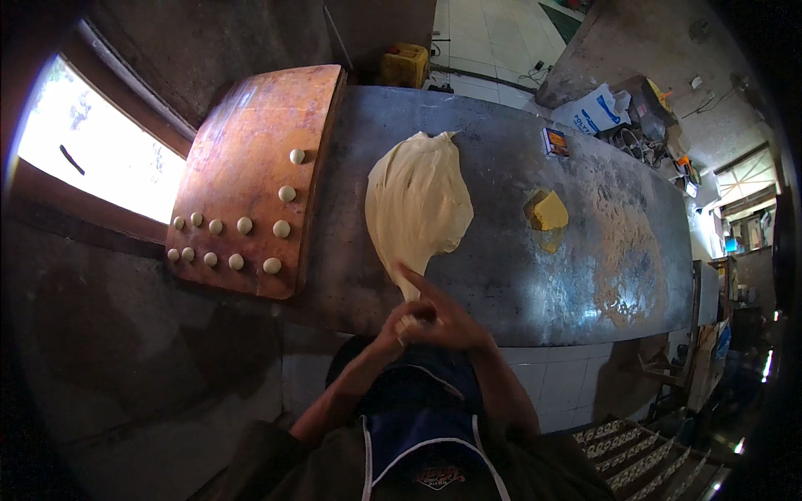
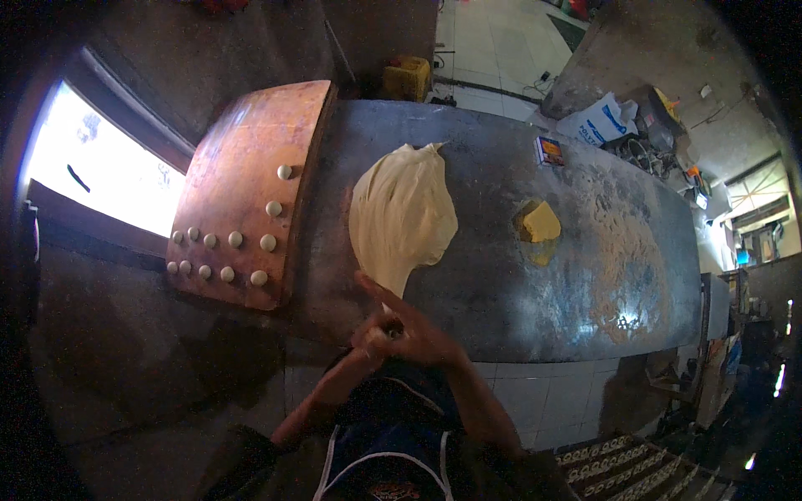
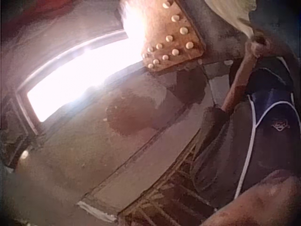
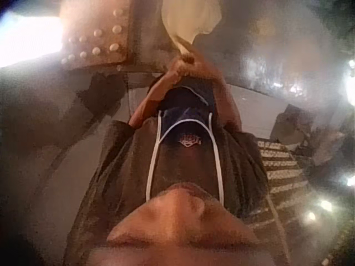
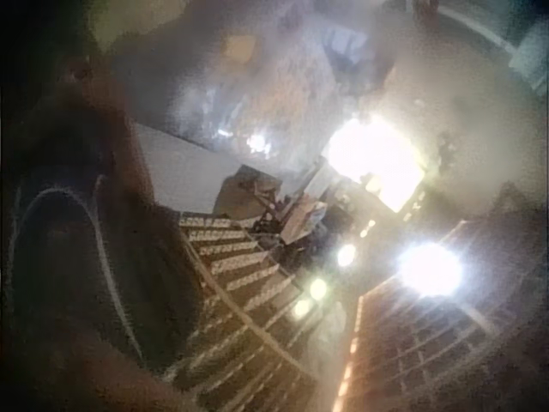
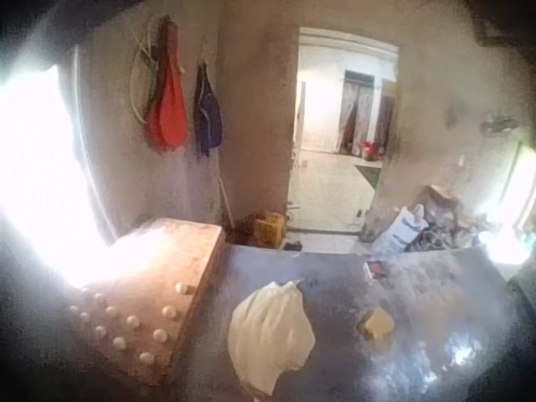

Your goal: The person tears small pieces from a large dough mass on a metal table, rolls them into balls, and places them on a wooden board. The person then moves the board to a multi-tiered wooden rack and returns to continue shaping more dough balls.

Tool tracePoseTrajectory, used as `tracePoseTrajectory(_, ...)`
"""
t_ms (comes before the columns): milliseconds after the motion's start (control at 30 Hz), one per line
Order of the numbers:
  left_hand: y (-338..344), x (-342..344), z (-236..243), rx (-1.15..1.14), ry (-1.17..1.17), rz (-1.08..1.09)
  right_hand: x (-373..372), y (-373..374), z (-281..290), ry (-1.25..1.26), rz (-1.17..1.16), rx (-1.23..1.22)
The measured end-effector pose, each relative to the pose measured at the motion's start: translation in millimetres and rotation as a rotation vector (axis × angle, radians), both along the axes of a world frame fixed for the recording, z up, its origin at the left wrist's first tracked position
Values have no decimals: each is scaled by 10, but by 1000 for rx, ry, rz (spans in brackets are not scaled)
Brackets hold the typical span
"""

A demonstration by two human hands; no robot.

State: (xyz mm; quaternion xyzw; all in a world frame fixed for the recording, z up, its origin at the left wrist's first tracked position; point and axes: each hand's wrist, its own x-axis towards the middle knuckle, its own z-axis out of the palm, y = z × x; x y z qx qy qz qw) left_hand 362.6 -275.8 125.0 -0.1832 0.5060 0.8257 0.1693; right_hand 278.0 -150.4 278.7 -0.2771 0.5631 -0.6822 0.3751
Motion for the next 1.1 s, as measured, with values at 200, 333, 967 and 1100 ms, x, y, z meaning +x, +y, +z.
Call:
tracePoseTrajectory(200, 21, 124, 186, -940, 370, -483, -425, -578, -1279, 344, 284, 449)
tracePoseTrajectory(333, 182, -67, 1814, -765, 628, -718, -356, -327, -1440, 61, -17, -50)
tracePoseTrajectory(967, -97, -1162, -478, -1568, 755, 225, 15, 356, -1918, 878, -850, 842)
tracePoseTrajectory(1100, 419, -1216, 48, -1322, 785, 49, 197, 1050, -2069, 825, -535, 819)
